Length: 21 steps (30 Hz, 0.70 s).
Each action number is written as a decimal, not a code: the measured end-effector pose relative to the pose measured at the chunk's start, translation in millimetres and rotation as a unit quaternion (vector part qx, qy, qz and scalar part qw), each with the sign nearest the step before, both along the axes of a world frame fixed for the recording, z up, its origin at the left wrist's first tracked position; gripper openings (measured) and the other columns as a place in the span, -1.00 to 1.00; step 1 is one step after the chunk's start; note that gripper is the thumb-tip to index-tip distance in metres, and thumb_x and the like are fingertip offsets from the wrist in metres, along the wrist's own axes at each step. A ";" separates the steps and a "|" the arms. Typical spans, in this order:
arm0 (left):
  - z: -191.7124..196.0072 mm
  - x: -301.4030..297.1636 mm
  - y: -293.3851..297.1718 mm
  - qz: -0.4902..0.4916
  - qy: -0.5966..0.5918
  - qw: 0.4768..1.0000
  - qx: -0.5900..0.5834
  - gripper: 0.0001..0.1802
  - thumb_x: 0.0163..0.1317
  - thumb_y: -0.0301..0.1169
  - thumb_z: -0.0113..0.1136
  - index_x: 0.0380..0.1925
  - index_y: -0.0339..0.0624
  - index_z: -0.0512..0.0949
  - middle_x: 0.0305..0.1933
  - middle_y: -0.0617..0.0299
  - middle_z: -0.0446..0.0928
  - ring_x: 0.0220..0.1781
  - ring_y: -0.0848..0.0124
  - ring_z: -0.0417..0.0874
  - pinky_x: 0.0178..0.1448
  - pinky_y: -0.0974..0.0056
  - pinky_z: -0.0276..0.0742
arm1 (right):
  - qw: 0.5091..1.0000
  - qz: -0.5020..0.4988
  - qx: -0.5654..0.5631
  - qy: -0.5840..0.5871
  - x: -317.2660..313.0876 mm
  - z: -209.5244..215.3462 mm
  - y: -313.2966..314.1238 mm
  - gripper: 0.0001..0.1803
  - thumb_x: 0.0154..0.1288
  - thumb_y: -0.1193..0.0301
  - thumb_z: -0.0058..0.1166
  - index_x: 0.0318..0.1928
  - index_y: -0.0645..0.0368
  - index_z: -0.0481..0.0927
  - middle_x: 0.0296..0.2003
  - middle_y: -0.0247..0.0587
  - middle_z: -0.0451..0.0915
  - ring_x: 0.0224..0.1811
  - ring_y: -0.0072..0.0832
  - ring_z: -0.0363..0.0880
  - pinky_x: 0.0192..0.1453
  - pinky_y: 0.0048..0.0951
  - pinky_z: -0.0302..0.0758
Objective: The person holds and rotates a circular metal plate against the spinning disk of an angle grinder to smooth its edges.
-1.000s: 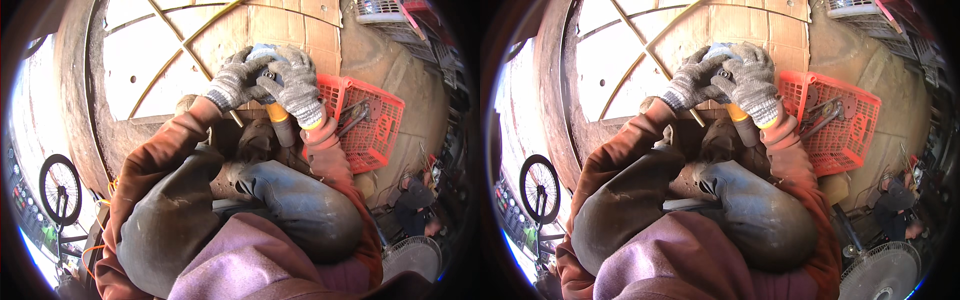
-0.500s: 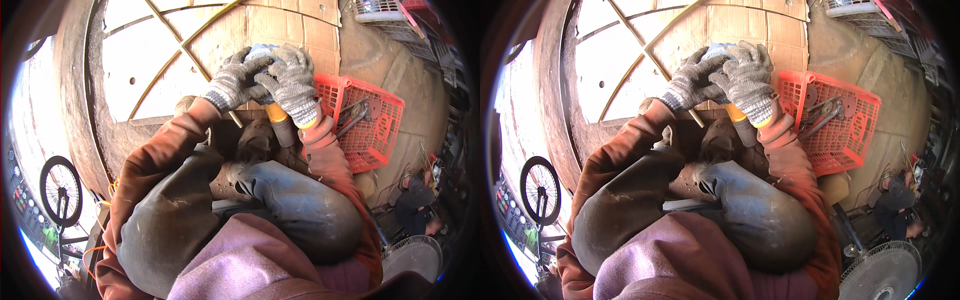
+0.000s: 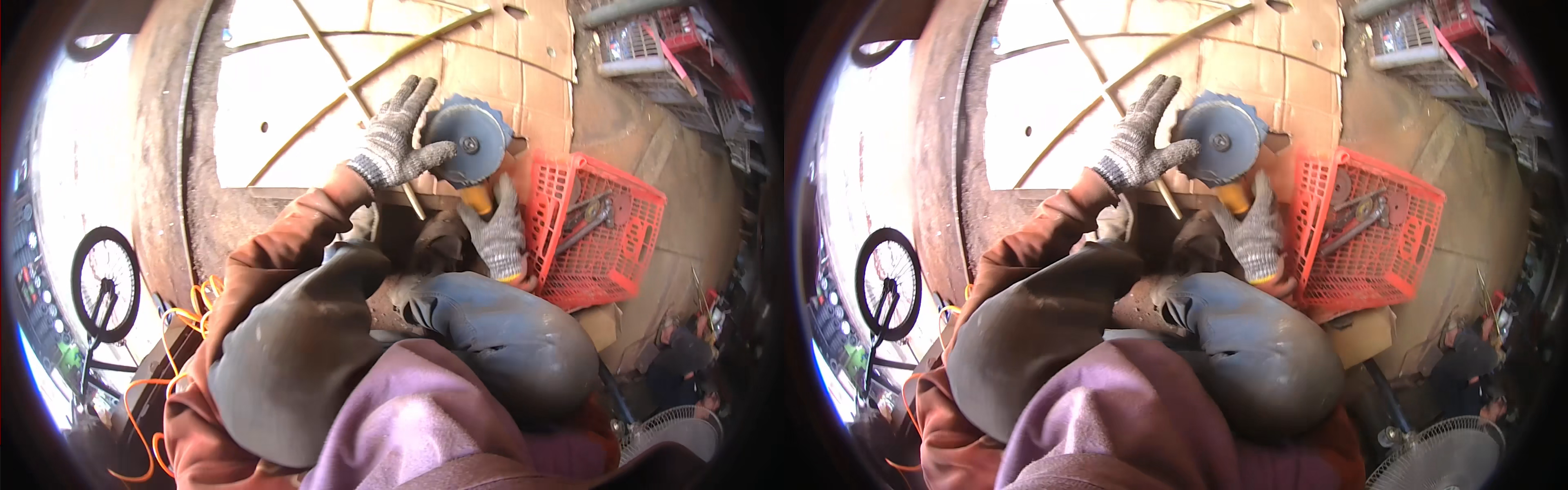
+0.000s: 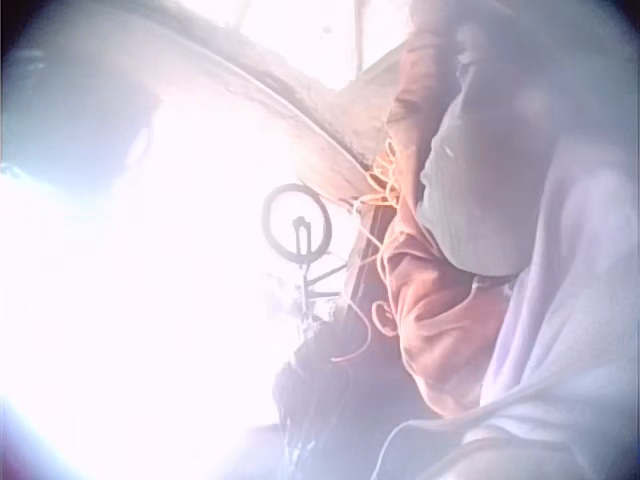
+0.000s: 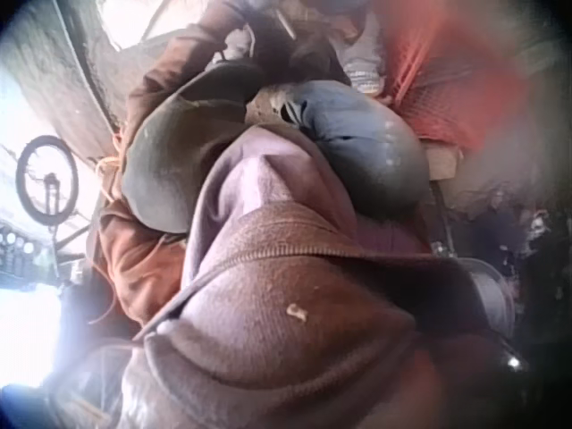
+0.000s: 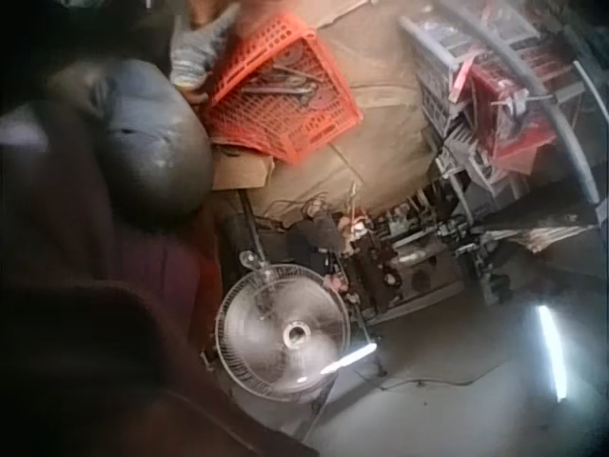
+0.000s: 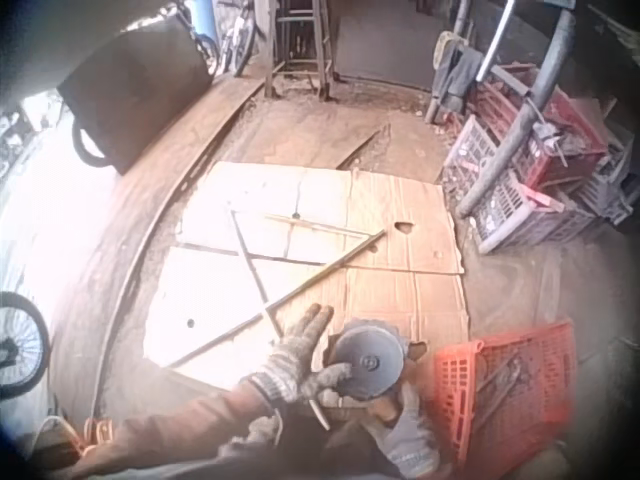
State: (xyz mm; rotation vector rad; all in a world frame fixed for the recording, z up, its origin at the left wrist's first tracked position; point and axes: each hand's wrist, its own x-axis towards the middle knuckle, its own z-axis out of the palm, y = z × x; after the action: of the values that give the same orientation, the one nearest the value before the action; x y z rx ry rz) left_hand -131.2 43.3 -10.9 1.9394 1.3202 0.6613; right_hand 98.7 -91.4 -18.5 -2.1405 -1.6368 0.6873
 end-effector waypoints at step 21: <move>325.1 -152.3 -68.1 -0.007 -0.180 0.980 0.084 -0.54 0.26 -0.37 0.42 0.12 -0.32 0.58 0.05 0.06 0.69 0.10 0.40 0.68 0.24 0.27 0.58 | 0.979 0.165 0.112 0.043 5.1 221.0 54.1 -0.25 -0.05 0.18 0.51 0.18 0.10 0.52 0.00 0.02 0.64 0.01 -0.01 0.65 0.07 -0.09 0.59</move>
State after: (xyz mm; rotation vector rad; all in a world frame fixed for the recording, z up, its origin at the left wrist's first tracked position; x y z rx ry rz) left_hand -283.5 -24.7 314.2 1.8451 1.0501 1.0901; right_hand 103.7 -37.3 202.6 -1.6779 -1.9425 0.6419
